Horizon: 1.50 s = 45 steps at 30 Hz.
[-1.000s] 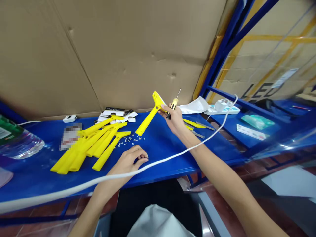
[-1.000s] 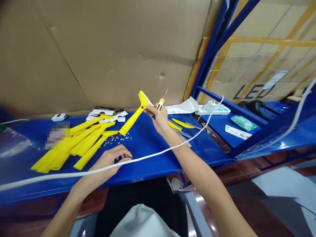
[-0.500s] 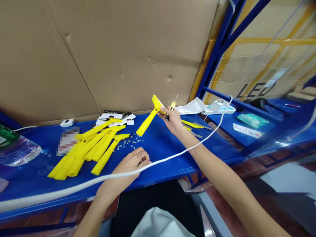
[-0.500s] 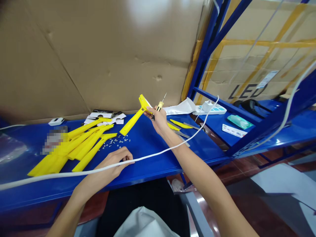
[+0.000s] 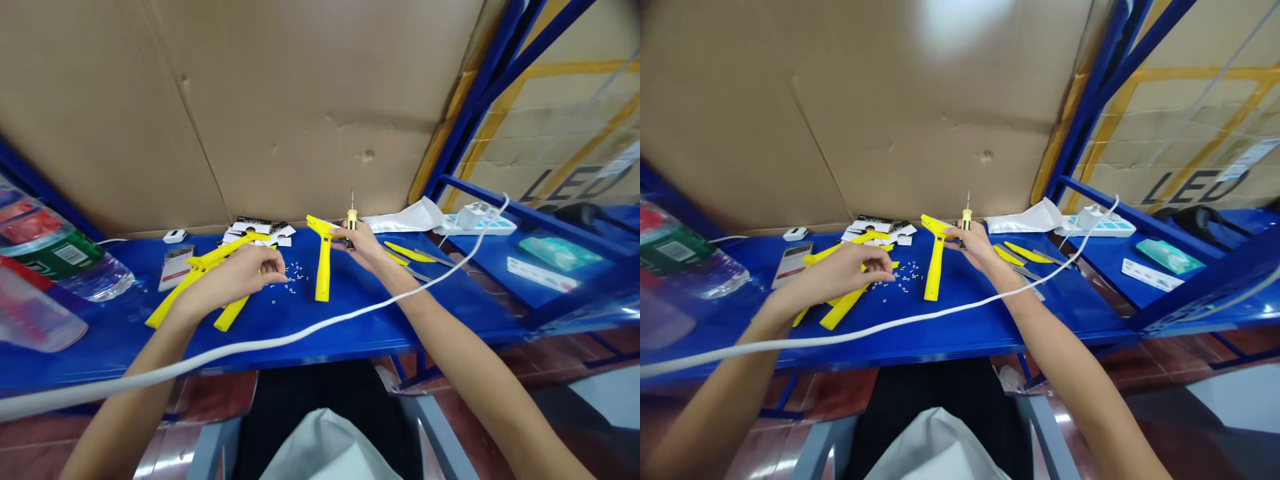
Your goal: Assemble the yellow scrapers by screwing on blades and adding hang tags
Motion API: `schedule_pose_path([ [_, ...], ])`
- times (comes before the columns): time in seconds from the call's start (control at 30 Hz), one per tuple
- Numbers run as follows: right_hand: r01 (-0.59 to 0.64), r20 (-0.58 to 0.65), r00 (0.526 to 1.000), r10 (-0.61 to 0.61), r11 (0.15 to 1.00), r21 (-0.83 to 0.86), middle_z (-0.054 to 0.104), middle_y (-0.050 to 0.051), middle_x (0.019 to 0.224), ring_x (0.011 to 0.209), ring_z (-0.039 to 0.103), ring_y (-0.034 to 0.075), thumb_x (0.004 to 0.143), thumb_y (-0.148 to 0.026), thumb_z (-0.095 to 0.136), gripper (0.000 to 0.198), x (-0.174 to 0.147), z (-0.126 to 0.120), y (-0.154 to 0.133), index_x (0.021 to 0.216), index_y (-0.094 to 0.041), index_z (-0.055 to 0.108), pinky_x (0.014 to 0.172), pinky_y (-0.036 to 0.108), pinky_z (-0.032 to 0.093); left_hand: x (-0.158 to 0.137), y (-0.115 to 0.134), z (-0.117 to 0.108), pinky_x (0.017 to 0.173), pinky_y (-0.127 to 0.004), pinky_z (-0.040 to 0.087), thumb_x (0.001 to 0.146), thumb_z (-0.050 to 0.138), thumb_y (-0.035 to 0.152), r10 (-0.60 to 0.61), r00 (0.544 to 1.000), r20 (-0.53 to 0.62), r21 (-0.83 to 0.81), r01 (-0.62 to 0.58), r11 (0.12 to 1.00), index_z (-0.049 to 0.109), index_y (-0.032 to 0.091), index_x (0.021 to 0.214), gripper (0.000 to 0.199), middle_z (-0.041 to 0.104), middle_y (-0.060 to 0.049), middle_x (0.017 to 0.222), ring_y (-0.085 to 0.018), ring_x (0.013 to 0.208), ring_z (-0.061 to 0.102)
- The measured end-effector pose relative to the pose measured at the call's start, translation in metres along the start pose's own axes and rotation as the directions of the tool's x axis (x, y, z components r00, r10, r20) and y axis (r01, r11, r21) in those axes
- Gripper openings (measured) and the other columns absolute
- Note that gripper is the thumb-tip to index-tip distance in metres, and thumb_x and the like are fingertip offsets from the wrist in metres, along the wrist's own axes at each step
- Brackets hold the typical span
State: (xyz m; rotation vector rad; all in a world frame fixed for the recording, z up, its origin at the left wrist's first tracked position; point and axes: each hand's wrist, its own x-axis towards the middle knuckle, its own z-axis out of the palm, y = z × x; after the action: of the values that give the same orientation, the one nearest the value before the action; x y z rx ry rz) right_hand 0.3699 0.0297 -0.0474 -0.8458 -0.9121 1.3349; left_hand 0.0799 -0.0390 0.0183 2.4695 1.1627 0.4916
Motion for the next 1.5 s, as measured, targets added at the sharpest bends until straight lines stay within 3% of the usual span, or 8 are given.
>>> schedule_pose_path([
  [0.17, -0.001, -0.027, 1.0, 0.0, 1.0, -0.03, 0.066, -0.005, 0.068, 0.066, 0.073, 0.015, 0.063, -0.014, 0.105, 0.053, 0.003, -0.002, 0.005, 0.08, -0.022, 0.056, 0.068, 0.031, 0.074, -0.023, -0.036, 0.033, 0.097, -0.039, 0.056, 0.098, 0.073, 0.052, -0.025, 1.0, -0.019, 0.083, 0.027, 0.996, 0.079, 0.026, 0.104, 0.027, 0.081, -0.007, 0.115, -0.029, 0.109, 0.073],
  [0.27, -0.021, -0.028, 0.999, 0.019, 0.999, -0.04, 0.066, -0.004, 0.069, 0.065, 0.074, 0.015, 0.061, -0.013, 0.106, 0.053, 0.004, -0.001, 0.01, 0.081, -0.022, 0.057, 0.068, 0.032, 0.074, -0.031, -0.05, 0.042, 0.105, -0.042, 0.054, 0.098, 0.073, 0.047, -0.027, 0.999, 0.031, 0.084, 0.024, 0.996, 0.079, 0.027, 0.105, 0.021, 0.08, -0.007, 0.116, -0.03, 0.113, 0.072],
  [0.43, -0.038, 0.001, 0.999, 0.038, 0.998, -0.056, 0.065, -0.005, 0.068, 0.066, 0.074, 0.015, 0.06, -0.011, 0.105, 0.053, -0.001, 0.004, 0.011, 0.08, -0.021, 0.057, 0.064, 0.027, 0.073, -0.024, -0.047, 0.047, 0.098, -0.04, 0.053, 0.104, 0.062, 0.04, 0.001, 0.991, 0.135, 0.036, -0.006, 0.999, 0.074, 0.027, 0.095, 0.02, 0.079, -0.005, 0.109, -0.028, 0.106, 0.071],
  [0.73, -0.096, 0.062, 0.993, 0.105, 0.987, -0.125, 0.066, -0.004, 0.07, 0.065, 0.076, 0.017, 0.06, -0.009, 0.105, 0.052, -0.008, 0.012, 0.016, 0.079, -0.02, 0.058, 0.062, 0.029, 0.073, -0.008, -0.055, 0.038, 0.095, -0.036, 0.05, 0.111, 0.046, 0.038, 0.061, 0.99, 0.131, 0.07, -0.071, 0.995, 0.068, 0.023, 0.097, 0.03, 0.075, -0.006, 0.107, -0.024, 0.102, 0.069],
  [1.03, -0.112, 0.099, 0.987, 0.126, 0.985, -0.135, 0.067, -0.004, 0.073, 0.072, 0.08, 0.019, 0.062, -0.008, 0.102, 0.052, -0.012, 0.015, 0.019, 0.082, -0.022, 0.056, 0.064, 0.029, 0.074, 0.043, -0.033, 0.017, 0.075, -0.033, 0.047, 0.104, 0.06, 0.034, 0.1, 0.993, -0.066, 0.068, -0.095, 0.993, 0.071, 0.021, 0.095, 0.019, 0.077, -0.004, 0.091, -0.021, 0.08, 0.068],
  [1.23, -0.152, 0.141, 0.975, 0.171, 0.979, -0.133, 0.068, -0.002, 0.075, 0.072, 0.08, 0.02, 0.058, -0.006, 0.104, 0.053, -0.012, 0.017, 0.025, 0.08, -0.02, 0.058, 0.064, 0.031, 0.075, 0.063, -0.052, 0.033, 0.091, -0.037, 0.054, 0.107, 0.062, 0.035, 0.228, 0.887, -0.401, 0.054, -0.225, 0.973, 0.077, 0.02, 0.106, 0.021, 0.082, -0.008, 0.106, -0.022, 0.095, 0.072],
  [1.33, -0.18, 0.14, 0.97, 0.197, 0.976, -0.124, 0.069, -0.002, 0.076, 0.075, 0.081, 0.02, 0.06, -0.004, 0.103, 0.053, -0.013, 0.019, 0.025, 0.081, -0.02, 0.057, 0.066, 0.031, 0.075, 0.063, -0.061, 0.041, 0.096, -0.041, 0.055, 0.108, 0.061, 0.033, 0.334, 0.855, -0.398, 0.116, -0.314, 0.942, 0.078, 0.02, 0.105, 0.022, 0.082, -0.009, 0.107, -0.023, 0.1, 0.072],
  [1.5, -0.203, 0.157, 0.963, 0.221, 0.972, -0.122, 0.07, -0.001, 0.074, 0.071, 0.082, 0.022, 0.061, -0.003, 0.103, 0.055, -0.019, 0.021, 0.017, 0.082, -0.021, 0.056, 0.065, 0.03, 0.074, 0.054, -0.065, 0.048, 0.101, -0.046, 0.055, 0.109, 0.061, 0.032, 0.401, 0.848, -0.346, 0.127, -0.381, 0.916, 0.079, 0.021, 0.105, 0.022, 0.082, -0.011, 0.11, -0.025, 0.107, 0.07],
])
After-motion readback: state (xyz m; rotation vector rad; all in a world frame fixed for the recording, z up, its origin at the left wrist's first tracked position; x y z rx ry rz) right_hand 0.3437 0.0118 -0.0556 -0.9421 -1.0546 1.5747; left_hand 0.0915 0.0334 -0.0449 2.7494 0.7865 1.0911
